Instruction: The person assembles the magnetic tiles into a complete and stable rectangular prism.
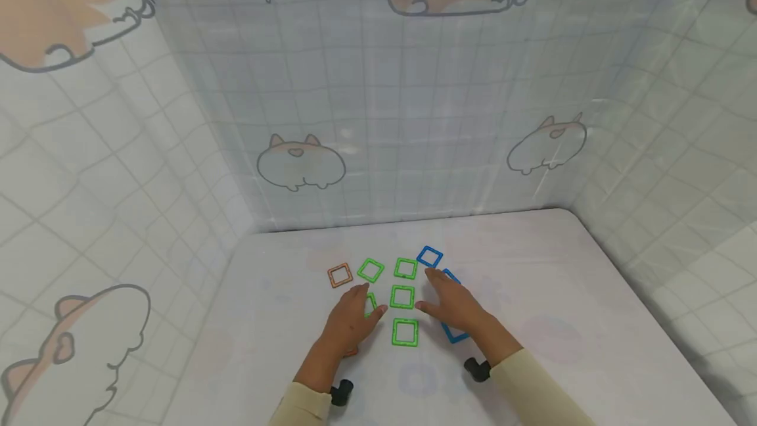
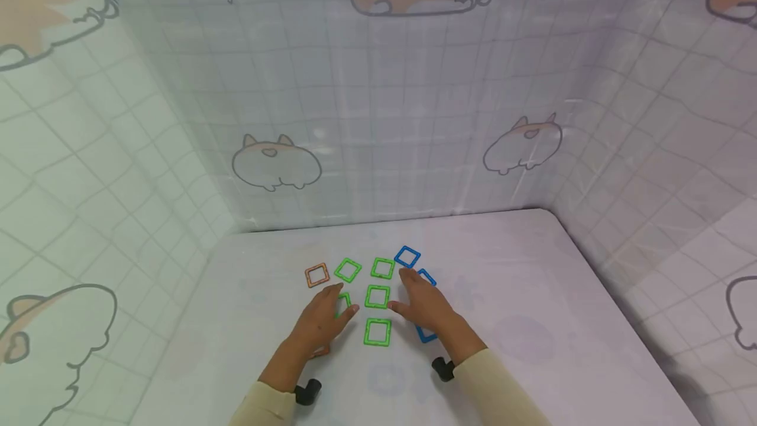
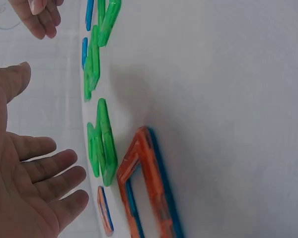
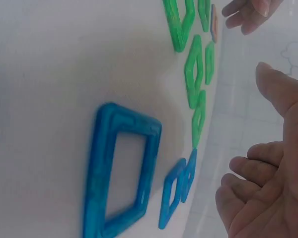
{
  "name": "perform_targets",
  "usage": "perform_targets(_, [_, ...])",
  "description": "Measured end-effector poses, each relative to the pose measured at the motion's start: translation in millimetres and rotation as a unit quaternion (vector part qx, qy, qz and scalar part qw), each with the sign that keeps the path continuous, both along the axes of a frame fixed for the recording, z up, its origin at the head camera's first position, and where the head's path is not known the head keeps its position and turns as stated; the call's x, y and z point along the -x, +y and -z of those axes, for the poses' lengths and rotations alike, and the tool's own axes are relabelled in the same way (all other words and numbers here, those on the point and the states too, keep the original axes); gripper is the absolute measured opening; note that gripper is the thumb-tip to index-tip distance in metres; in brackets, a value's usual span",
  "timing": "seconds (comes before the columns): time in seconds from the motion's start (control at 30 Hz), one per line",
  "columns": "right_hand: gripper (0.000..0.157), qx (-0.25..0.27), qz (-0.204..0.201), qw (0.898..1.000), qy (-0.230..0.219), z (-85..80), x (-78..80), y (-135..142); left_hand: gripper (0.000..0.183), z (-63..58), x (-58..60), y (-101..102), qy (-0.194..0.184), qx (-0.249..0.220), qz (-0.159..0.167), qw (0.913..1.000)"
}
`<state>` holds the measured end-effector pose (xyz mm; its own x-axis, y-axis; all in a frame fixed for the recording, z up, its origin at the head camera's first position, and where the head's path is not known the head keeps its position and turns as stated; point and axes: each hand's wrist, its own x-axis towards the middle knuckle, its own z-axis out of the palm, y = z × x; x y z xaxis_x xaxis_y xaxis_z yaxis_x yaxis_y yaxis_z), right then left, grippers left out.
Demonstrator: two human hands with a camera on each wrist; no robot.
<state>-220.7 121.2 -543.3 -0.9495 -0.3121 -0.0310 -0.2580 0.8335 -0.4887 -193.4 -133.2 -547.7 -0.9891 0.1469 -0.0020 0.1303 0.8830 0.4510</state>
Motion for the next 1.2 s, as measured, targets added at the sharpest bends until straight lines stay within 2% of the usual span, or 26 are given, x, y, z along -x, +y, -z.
perform_targets(0.17, [0.082,0.007,-0.007,1.000,-0.013,4.6,2.9,-6.6,0.079,4.5,3.6,0.9,0.005,0.009,0.014,0.9999])
perform_targets(0.43, [0.080,0.023,-0.021,0.999,-0.035,8.1,7.6,-13.9,0.078,6.8,5.0,2.4,0.007,0.015,0.008,0.9998])
perform_targets(0.67, [0.079,0.010,-0.034,0.999,-0.031,12.1,10.1,-18.5,0.076,11.5,6.3,2.6,0.013,0.022,0.004,0.9997])
perform_targets(1.0, [0.075,-0.001,-0.034,0.998,-0.044,15.7,11.7,-23.8,0.073,18.1,6.7,2.1,0.023,0.038,0.016,0.9989])
perform_targets(1.2, [0.073,-0.003,-0.037,0.998,-0.051,20.2,12.3,-25.6,0.072,22.2,6.2,0.7,0.011,0.036,0.016,0.9992])
